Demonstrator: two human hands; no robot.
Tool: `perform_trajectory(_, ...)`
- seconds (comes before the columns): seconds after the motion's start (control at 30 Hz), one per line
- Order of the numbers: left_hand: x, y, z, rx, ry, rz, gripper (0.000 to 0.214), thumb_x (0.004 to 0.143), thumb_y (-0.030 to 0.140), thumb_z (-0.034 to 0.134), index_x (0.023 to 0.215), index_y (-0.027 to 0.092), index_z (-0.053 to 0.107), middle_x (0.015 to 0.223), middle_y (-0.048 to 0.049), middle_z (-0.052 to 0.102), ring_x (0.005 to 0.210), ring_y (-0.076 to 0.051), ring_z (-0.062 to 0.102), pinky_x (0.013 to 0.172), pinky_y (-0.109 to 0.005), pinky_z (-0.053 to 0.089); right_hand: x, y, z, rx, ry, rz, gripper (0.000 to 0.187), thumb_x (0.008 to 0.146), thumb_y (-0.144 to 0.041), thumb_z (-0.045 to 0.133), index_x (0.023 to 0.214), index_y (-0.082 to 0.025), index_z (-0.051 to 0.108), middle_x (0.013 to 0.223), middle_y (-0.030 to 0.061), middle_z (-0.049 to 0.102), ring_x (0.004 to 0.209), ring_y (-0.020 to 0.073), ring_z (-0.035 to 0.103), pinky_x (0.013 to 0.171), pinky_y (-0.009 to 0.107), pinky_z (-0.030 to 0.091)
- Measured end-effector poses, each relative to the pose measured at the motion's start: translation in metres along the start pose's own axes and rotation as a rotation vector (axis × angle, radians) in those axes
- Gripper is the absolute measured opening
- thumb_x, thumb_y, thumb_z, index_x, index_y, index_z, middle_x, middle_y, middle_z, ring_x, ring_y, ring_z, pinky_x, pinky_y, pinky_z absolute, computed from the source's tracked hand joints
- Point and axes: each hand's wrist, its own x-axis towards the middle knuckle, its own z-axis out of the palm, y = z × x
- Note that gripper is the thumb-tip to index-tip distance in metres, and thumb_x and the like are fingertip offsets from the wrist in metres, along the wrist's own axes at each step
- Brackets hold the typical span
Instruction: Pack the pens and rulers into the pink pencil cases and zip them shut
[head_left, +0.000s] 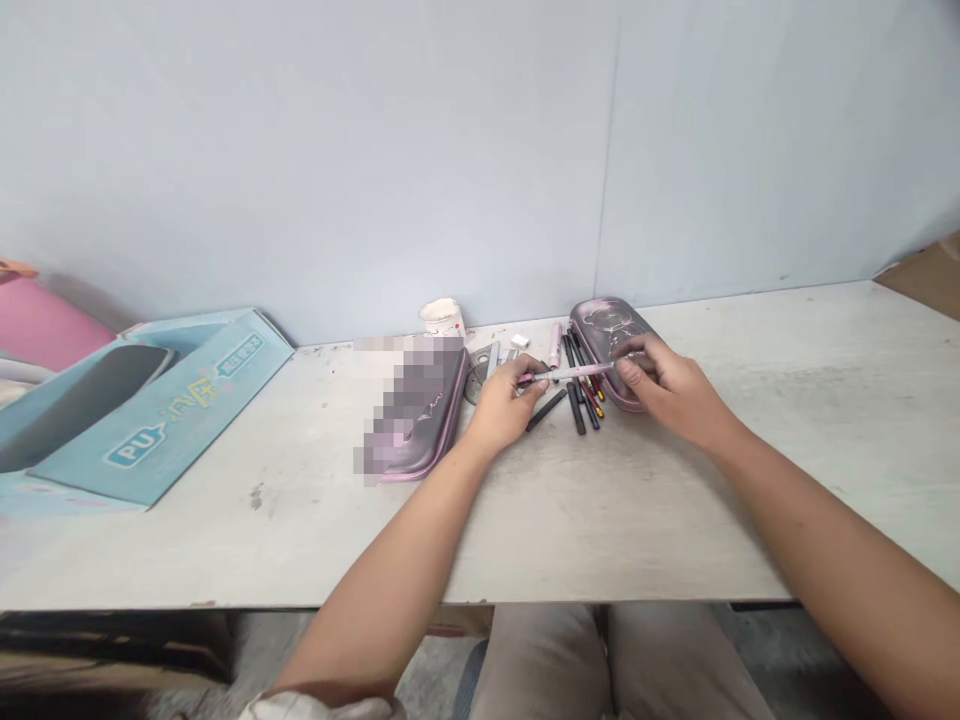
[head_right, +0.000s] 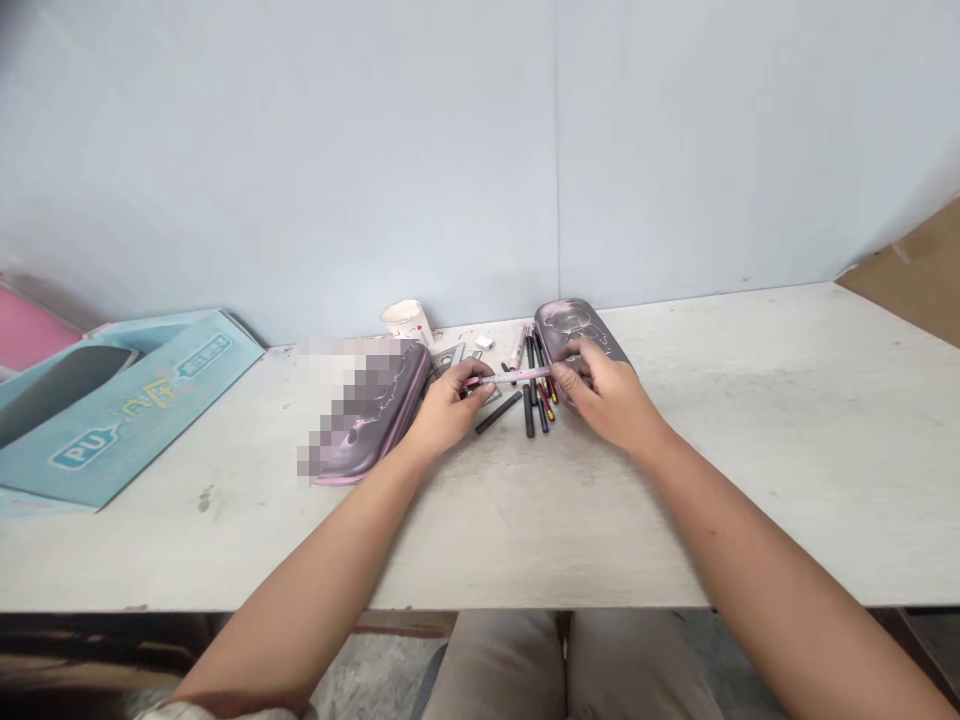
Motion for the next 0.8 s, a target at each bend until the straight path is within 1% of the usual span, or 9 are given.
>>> perform_trajectory(0.1, 0.0, 0.001, 0.0, 0.046, -0.008, 0.06, 0.018, 0.083, 0.028, 0.047, 0.094, 0.019, 0.057, 0.088, -0.0026, 0.059, 0.085, -0.016, 0.052, 0.08, -0.029, 0.04, -0.002, -0.003, 0.003, -0.015, -0.022, -0.019, 0.022, 0.085, -0.042, 0.044, 0.092, -0.022, 0.052, 0.068, -0.0013, 0.063, 0.057, 0.0131, 0.055, 0.056, 0.025, 0.036)
perform_trajectory(0.2, 0.004, 0.0, 0.008, 0.116, -0.03, 0.167, 0.031, 0.088, 0.037, 0.036, 0.109, 0.019, 0.051, 0.097, -0.0054, 0.059, 0.093, -0.018, 0.051, 0.085, -0.032, 0.039, -0.008, -0.009, 0.017, -0.255, 0.024, -0.077, 0.03, 0.086, -0.047, 0.041, 0.078, -0.02, 0.053, 0.06, 0.0003, 0.06, 0.052, 0.0141, 0.052, 0.052, 0.025, 0.031)
perform_trajectory(0.33, 0.013, -0.007, 0.027, 0.232, -0.094, 0.217, 0.041, 0.091, 0.042, 0.024, 0.113, 0.015, 0.045, 0.108, -0.0088, 0.057, 0.103, -0.021, 0.049, 0.098, -0.042, 0.029, -0.014, -0.015, 0.044, -0.592, 0.017, -0.208, 0.038, 0.088, -0.048, 0.035, 0.076, -0.018, 0.055, 0.054, 0.0031, 0.057, 0.046, 0.0153, 0.047, 0.048, 0.027, 0.02)
perform_trajectory(0.4, 0.015, -0.01, 0.031, 0.289, -0.098, 0.231, 0.041, 0.092, 0.042, 0.023, 0.115, 0.015, 0.043, 0.112, -0.0084, 0.056, 0.109, -0.02, 0.047, 0.104, -0.044, 0.02, -0.013, -0.015, 0.049, -0.67, -0.002, -0.264, 0.038, 0.089, -0.046, 0.033, 0.077, -0.018, 0.056, 0.058, 0.0054, 0.059, 0.05, 0.0167, 0.049, 0.05, 0.028, 0.022)
perform_trajectory(0.47, 0.016, -0.012, 0.029, 0.343, -0.053, 0.215, 0.04, 0.092, 0.041, 0.025, 0.117, 0.016, 0.042, 0.115, -0.008, 0.055, 0.113, -0.02, 0.044, 0.106, -0.044, 0.015, -0.009, -0.012, 0.045, -0.683, 0.029, -0.307, 0.039, 0.089, -0.045, 0.033, 0.077, -0.017, 0.057, 0.069, 0.0083, 0.062, 0.063, 0.0197, 0.053, 0.057, 0.03, 0.03)
perform_trajectory(0.53, 0.015, -0.011, 0.02, 0.408, 0.018, 0.194, 0.039, 0.09, 0.041, 0.03, 0.118, 0.017, 0.042, 0.117, -0.0084, 0.054, 0.115, -0.022, 0.042, 0.106, -0.045, 0.016, -0.003, -0.004, 0.034, -0.683, 0.134, -0.29, 0.039, 0.089, -0.045, 0.034, 0.082, -0.016, 0.059, 0.081, 0.0117, 0.062, 0.08, 0.0246, 0.053, 0.069, 0.034, 0.035)
perform_trajectory(0.63, 0.011, -0.009, -0.005, 0.544, 0.155, 0.161, 0.037, 0.088, 0.041, 0.036, 0.115, 0.018, 0.047, 0.117, -0.0097, 0.053, 0.114, -0.025, 0.041, 0.104, -0.046, 0.02, 0.004, 0.015, 0.017, -0.666, 0.307, -0.137, 0.039, 0.087, -0.042, 0.037, 0.101, -0.013, 0.059, 0.098, 0.0167, 0.058, 0.097, 0.0307, 0.048, 0.081, 0.042, 0.037)
perform_trajectory(0.73, 0.003, -0.013, -0.038, 0.695, 0.302, 0.021, 0.038, 0.086, 0.042, 0.037, 0.112, 0.018, 0.051, 0.114, -0.0126, 0.053, 0.112, -0.029, 0.042, 0.097, -0.047, 0.029, 0.007, 0.032, 0.014, -0.597, 0.274, -0.034, 0.046, 0.084, -0.043, 0.041, 0.113, -0.01, 0.053, 0.106, 0.0186, 0.054, 0.1, 0.0314, 0.046, 0.083, 0.043, 0.04)
perform_trajectory(0.8, -0.003, -0.02, -0.062, 0.804, 0.314, -0.083, 0.042, 0.084, 0.045, 0.039, 0.111, 0.017, 0.052, 0.113, -0.0156, 0.053, 0.111, -0.033, 0.043, 0.091, -0.048, 0.034, 0.007, 0.036, 0.019, -0.569, 0.226, -0.014, 0.047, 0.083, -0.044, 0.041, 0.114, -0.01, 0.052, 0.108, 0.0185, 0.052, 0.103, 0.0317, 0.045, 0.084, 0.043, 0.041)
